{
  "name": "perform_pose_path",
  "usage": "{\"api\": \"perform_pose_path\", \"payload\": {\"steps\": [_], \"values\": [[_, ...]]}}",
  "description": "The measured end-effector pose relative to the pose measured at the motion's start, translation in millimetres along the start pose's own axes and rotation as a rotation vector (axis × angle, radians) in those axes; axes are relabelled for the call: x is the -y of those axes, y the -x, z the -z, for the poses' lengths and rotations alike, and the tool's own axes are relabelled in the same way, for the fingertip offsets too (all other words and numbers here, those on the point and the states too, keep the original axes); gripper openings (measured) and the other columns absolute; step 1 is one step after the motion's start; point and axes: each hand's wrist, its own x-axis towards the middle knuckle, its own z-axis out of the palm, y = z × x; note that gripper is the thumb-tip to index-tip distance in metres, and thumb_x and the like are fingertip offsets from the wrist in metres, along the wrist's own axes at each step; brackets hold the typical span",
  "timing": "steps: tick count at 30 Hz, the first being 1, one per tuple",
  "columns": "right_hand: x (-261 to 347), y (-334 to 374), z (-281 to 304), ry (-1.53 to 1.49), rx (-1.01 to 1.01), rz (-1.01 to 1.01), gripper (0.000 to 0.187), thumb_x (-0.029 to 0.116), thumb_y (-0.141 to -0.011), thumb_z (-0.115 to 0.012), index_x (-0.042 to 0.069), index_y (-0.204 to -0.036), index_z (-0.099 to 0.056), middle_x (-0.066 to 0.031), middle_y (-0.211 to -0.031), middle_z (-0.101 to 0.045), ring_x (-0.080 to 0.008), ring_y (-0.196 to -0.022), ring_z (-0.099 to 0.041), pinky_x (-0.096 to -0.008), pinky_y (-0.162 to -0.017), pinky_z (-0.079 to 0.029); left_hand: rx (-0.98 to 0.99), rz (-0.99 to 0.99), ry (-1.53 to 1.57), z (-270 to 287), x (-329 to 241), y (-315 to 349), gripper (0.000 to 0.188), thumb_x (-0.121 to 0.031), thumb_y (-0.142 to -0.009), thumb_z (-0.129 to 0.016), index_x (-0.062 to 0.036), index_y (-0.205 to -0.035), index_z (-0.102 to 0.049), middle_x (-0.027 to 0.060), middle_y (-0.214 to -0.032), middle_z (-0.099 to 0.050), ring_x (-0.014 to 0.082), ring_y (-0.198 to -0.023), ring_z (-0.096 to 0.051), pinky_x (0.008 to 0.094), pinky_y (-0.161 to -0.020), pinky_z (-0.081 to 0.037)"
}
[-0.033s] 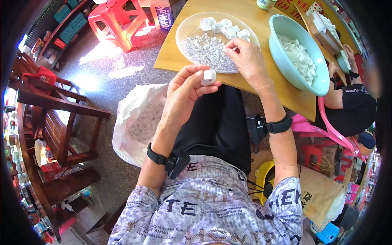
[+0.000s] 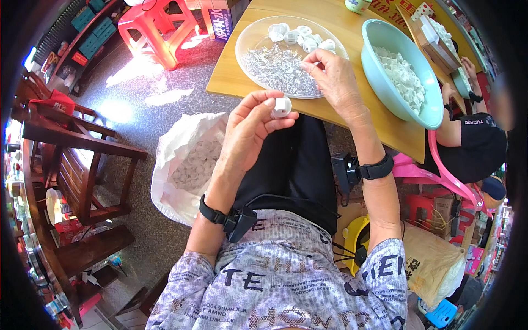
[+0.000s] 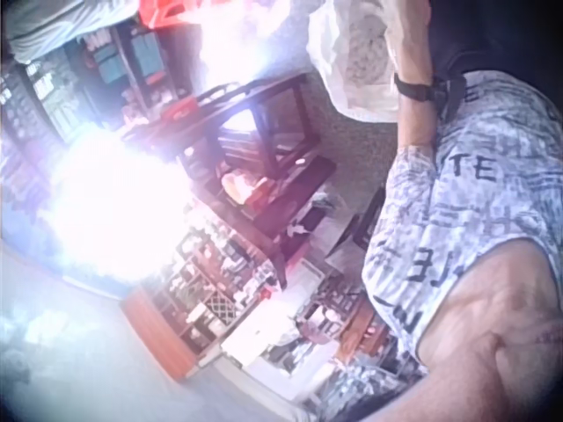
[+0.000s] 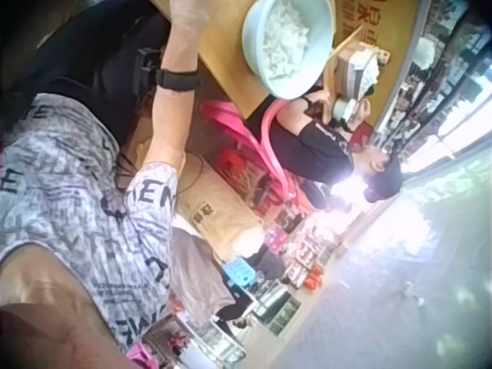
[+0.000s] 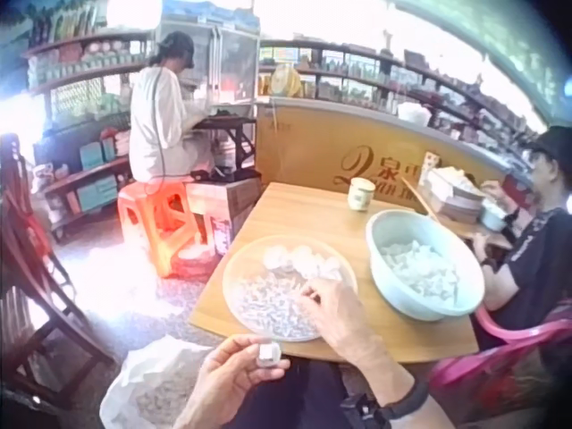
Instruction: Assembling small white plastic components by hand.
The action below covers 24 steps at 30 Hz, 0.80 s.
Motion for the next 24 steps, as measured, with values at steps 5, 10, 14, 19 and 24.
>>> {"api": "perform_pose_path", "payload": {"steps": [5,10,14,19,24], "values": [[7,0,12,-0.387,0.03,-0.236,0.017,0.021,-0.083,-0.065,0.004,-0.084,-0.064,-0.0104,-0.075,-0.067,-0.0275,-0.069,-0.065,-0.0367,-0.068,-0.05,0.006,0.048,0.013,-6,8,7,0.026,-0.016,-0.096,-0.054,0.0026,-0.114,-0.054,0.0129,-0.103,-0.063,0.0228,-0.094,-0.066,0.0313,-0.085,-0.054],[-7,7,13,0.232,0.094,0.203,0.014,0.013,-0.081,-0.066,0.0,-0.086,-0.063,-0.0123,-0.084,-0.063,-0.0234,-0.072,-0.062,-0.034,-0.066,-0.048,0.012,0.051,-0.224,-11,8,12,0.037,-0.013,-0.092,-0.059,-0.0004,-0.126,-0.052,0.01,-0.106,-0.064,0.0159,-0.095,-0.064,0.0286,-0.088,-0.05],[-2,7,11,0.252,0.157,0.11,0.013,0.011,-0.078,-0.067,0.001,-0.086,-0.064,-0.0128,-0.084,-0.062,-0.0251,-0.076,-0.061,-0.034,-0.069,-0.047,0.053,0.077,-0.252,-9,11,12,0.038,-0.012,-0.092,-0.06,0.0002,-0.127,-0.052,0.0103,-0.105,-0.064,0.0148,-0.095,-0.063,0.0276,-0.087,-0.05],[-11,5,13,0.002,0.103,0.044,0.013,0.014,-0.081,-0.064,0.002,-0.084,-0.065,-0.0126,-0.081,-0.065,-0.0277,-0.076,-0.064,-0.0371,-0.071,-0.049,0.033,0.002,-0.243,-11,12,10,0.036,-0.011,-0.092,-0.059,0.0004,-0.125,-0.051,0.0101,-0.104,-0.063,0.015,-0.097,-0.062,0.0281,-0.085,-0.051],[-2,7,21,-0.111,0.083,0.029,0.012,0.011,-0.083,-0.064,-0.001,-0.085,-0.062,-0.0125,-0.072,-0.064,-0.022,-0.066,-0.063,-0.0325,-0.064,-0.049,0.012,0.004,-0.207,-14,9,11,0.029,-0.011,-0.092,-0.059,0.0004,-0.117,-0.052,0.0105,-0.103,-0.063,0.0168,-0.095,-0.063,0.0282,-0.083,-0.052]]}}
